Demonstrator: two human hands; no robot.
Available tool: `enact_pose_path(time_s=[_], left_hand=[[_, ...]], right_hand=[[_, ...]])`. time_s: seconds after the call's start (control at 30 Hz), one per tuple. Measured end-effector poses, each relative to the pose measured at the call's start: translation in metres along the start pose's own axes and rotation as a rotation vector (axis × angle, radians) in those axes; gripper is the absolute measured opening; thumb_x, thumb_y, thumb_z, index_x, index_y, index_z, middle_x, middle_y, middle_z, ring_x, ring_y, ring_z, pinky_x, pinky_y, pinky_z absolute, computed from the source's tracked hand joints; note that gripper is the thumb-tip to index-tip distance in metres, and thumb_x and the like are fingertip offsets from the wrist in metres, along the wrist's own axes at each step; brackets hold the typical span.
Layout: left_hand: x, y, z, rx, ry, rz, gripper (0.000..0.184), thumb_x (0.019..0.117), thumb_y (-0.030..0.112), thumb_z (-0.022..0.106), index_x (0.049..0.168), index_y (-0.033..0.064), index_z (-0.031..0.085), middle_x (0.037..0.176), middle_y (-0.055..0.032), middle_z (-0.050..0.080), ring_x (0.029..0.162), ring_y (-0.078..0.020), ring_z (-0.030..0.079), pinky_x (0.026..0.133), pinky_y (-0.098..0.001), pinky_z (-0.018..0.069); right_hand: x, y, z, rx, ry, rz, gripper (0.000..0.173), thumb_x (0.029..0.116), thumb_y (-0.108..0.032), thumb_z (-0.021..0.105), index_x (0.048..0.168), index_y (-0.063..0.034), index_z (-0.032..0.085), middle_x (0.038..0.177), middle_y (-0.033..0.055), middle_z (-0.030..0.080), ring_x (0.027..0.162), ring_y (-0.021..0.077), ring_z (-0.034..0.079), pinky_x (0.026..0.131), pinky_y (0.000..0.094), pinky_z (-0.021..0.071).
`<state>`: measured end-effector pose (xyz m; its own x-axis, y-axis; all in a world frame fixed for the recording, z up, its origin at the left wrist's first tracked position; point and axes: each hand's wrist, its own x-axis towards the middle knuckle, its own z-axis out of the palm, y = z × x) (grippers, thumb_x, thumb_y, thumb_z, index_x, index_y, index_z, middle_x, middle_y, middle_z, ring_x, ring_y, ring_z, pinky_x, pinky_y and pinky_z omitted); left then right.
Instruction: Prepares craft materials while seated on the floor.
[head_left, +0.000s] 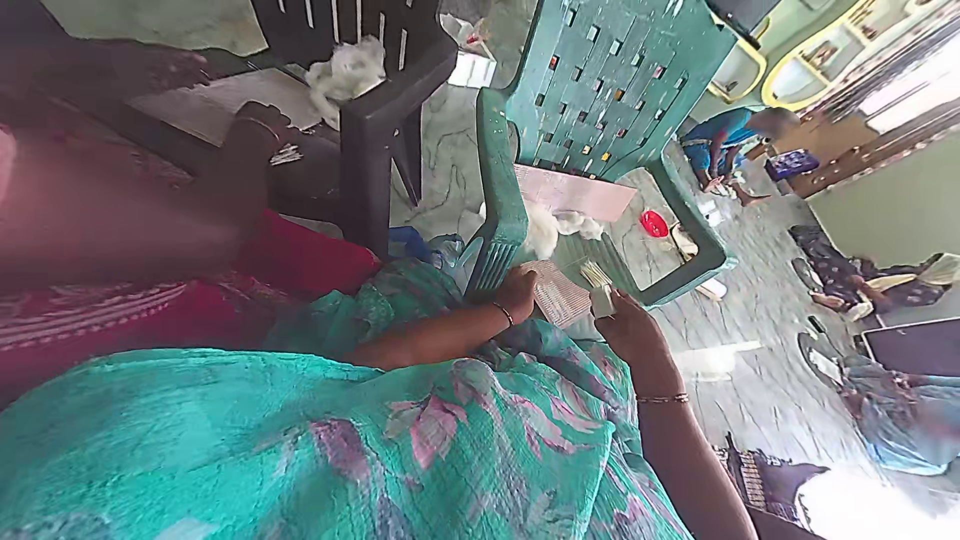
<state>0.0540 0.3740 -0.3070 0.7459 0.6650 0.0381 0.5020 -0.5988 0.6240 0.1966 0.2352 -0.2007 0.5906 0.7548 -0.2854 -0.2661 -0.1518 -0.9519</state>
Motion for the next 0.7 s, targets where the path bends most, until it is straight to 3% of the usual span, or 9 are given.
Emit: enact_pose_path(time_s=[0.1,0.2,0.3,0.4,0.47,0.6,0.7], left_hand=[[-0.008,-0.007,0.005,-0.149,0.128,0.076,0.038,0.1089,0.010,0.038,0.136,-0.0114,0.055,0.147,-0.0282,0.053,0.149,-0.0415,0.038,0.125,-0.0483,0.0277],[-0.034,-0.003,-0.009,-0.319,0.124,0.067,0.040,0.1116,0.013,0.033,0.135,-0.0113,0.054,0.136,-0.0279,0.059,0.133,-0.0358,0.056,0.115,-0.0432,0.0414],[-0.059,-0.011,-0.025,-0.439,0.006,0.048,0.042,0.1121,0.017,0.031,0.136,-0.0089,0.054,0.128,-0.0276,0.064,0.122,-0.0360,0.063,0.109,-0.0466,0.0463],[-0.082,-0.031,-0.034,-0.427,-0.127,0.132,0.039,0.1120,0.016,0.034,0.133,-0.0090,0.055,0.114,-0.0282,0.068,0.105,-0.0382,0.068,0.099,-0.0522,0.0513],[-0.094,-0.047,-0.036,-0.341,-0.167,0.217,0.036,0.1112,0.015,0.038,0.129,-0.0092,0.058,0.113,-0.0279,0.068,0.106,-0.0398,0.068,0.099,-0.0553,0.0507],[-0.115,-0.058,-0.048,-0.278,-0.126,0.262,0.032,0.1080,0.011,0.046,0.121,-0.0099,0.066,0.117,-0.0282,0.069,0.113,-0.0406,0.067,0.102,-0.0560,0.0498],[-0.135,-0.024,-0.092,-0.202,-0.206,0.142,0.033,0.1087,0.007,0.043,0.123,-0.0165,0.063,0.121,-0.0339,0.066,0.119,-0.0428,0.063,0.108,-0.0521,0.0423]], right_hand=[[-0.011,-0.012,0.030,0.175,-0.037,0.050,0.024,0.1119,-0.016,0.032,0.125,-0.0052,0.048,0.105,0.0117,0.064,0.087,0.0185,0.067,0.074,0.0314,0.0573],[-0.022,-0.023,0.060,0.202,-0.172,0.084,0.031,0.1123,-0.019,0.026,0.117,-0.0049,0.053,0.101,0.0120,0.067,0.083,0.0179,0.068,0.072,0.0289,0.0569],[-0.034,-0.031,0.093,0.216,-0.324,0.120,0.036,0.1121,-0.021,0.023,0.114,-0.0044,0.055,0.100,0.0128,0.068,0.081,0.0187,0.069,0.071,0.0291,0.0582],[-0.046,-0.034,0.132,0.144,-0.475,0.170,0.044,0.1131,-0.033,0.019,0.115,-0.0056,0.053,0.100,0.0134,0.068,0.080,0.0186,0.069,0.069,0.0288,0.0584],[-0.052,-0.032,0.155,0.079,-0.604,0.197,0.050,0.1127,-0.037,0.014,0.115,-0.0053,0.053,0.100,0.0141,0.068,0.080,0.0185,0.070,0.068,0.0274,0.0584],[-0.064,-0.020,0.199,0.000,-0.706,0.192,0.031,0.1104,-0.015,0.023,0.117,-0.0039,0.051,0.101,0.0127,0.070,0.084,0.0181,0.071,0.072,0.0283,0.0590],[-0.070,-0.005,0.227,0.047,-0.702,0.179,0.023,0.1059,-0.003,0.032,0.122,-0.0041,0.048,0.103,0.0113,0.067,0.085,0.0171,0.070,0.074,0.0284,0.0590]])
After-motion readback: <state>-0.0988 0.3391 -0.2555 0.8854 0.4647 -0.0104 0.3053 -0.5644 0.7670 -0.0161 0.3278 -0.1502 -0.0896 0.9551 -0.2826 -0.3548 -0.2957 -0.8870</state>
